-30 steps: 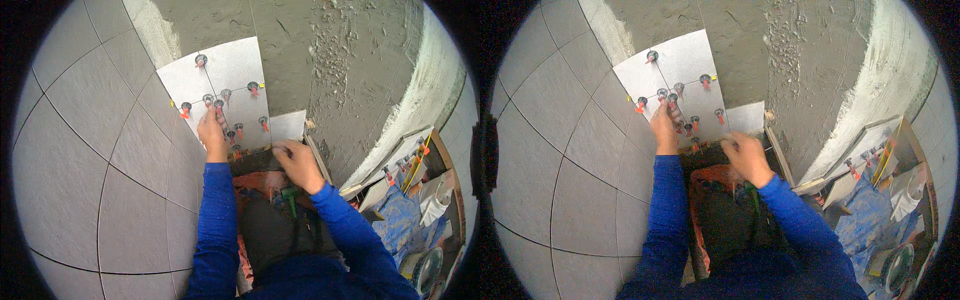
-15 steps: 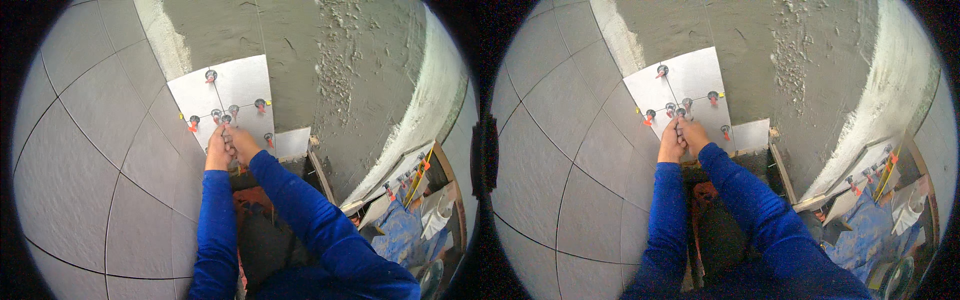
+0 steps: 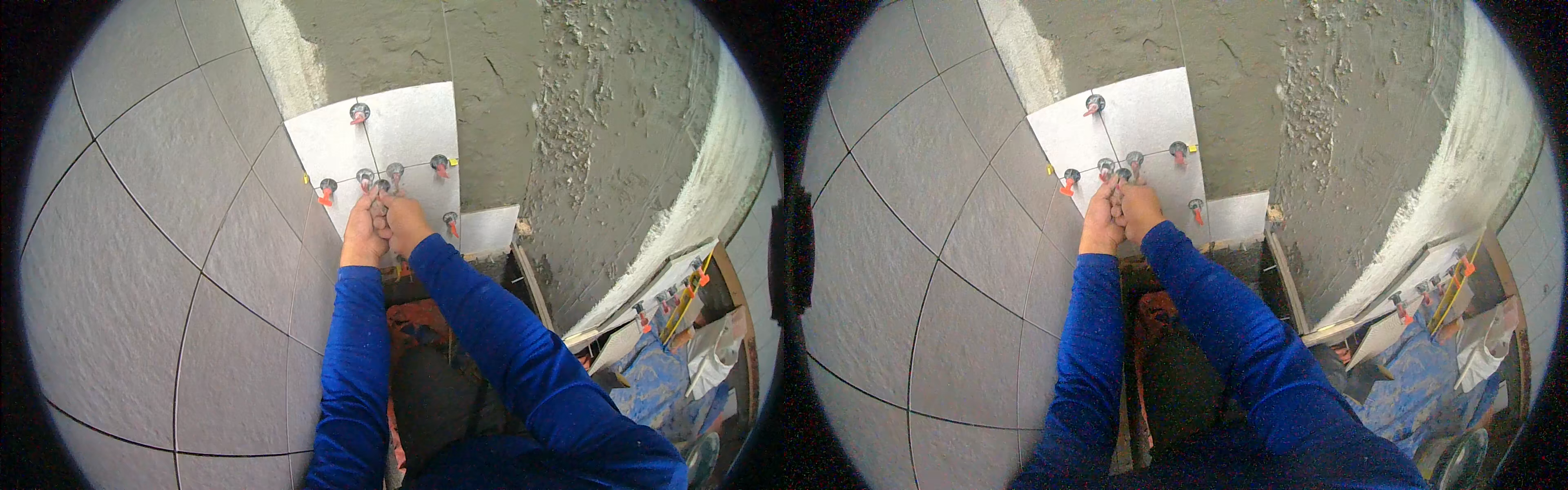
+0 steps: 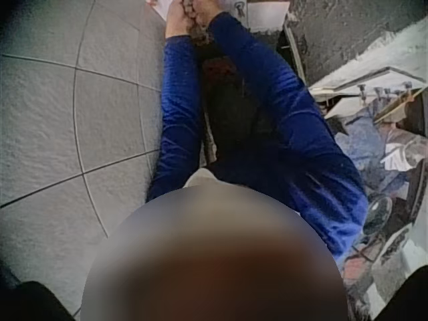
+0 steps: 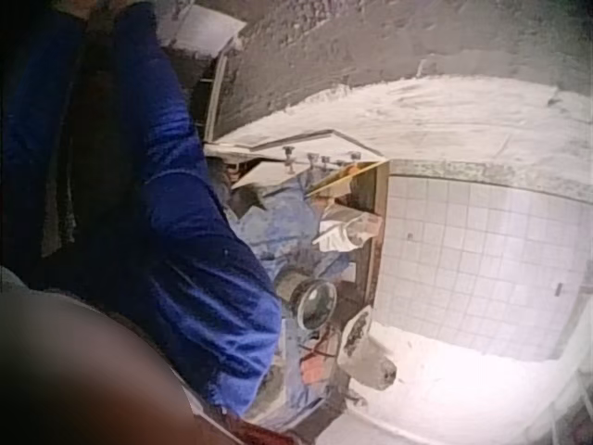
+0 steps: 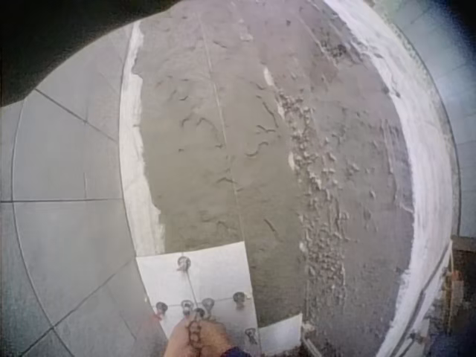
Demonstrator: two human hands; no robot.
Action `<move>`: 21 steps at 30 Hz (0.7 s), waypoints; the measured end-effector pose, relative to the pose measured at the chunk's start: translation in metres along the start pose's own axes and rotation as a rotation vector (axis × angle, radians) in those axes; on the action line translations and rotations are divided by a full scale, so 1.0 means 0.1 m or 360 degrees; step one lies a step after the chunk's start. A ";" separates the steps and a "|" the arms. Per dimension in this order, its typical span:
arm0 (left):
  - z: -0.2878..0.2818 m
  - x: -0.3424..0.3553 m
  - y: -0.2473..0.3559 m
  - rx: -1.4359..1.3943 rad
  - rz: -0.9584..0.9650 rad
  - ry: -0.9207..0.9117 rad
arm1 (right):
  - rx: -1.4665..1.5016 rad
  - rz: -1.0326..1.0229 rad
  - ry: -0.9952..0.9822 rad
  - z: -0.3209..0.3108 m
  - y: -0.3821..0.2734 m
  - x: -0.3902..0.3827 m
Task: The person installs a white ceramic tile onto a wall covered with adhesive. They press the tile into place, insert and tighten red tile leveling clips, and use a green rubber mallet to tap the tile for alignment. The person then applies additional adhesive to the wall with a trowel.
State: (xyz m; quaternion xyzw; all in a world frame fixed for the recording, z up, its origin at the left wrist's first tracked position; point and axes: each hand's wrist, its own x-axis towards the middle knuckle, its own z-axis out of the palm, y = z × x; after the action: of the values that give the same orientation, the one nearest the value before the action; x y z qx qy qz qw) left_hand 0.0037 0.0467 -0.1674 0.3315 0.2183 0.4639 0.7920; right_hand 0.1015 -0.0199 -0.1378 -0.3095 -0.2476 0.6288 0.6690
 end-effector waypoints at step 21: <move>0.45 -0.19 -0.04 -0.0023 0.0102 0.0251 | -0.0583 -0.0365 0.0164 -0.06 0.07 0.08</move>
State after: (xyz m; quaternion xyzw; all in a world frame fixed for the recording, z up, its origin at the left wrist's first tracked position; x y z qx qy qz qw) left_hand 0.0261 0.0140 -0.1392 0.2949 0.2659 0.5152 0.7595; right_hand 0.1016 -0.0128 -0.1476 -0.4274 -0.3566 0.4766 0.6805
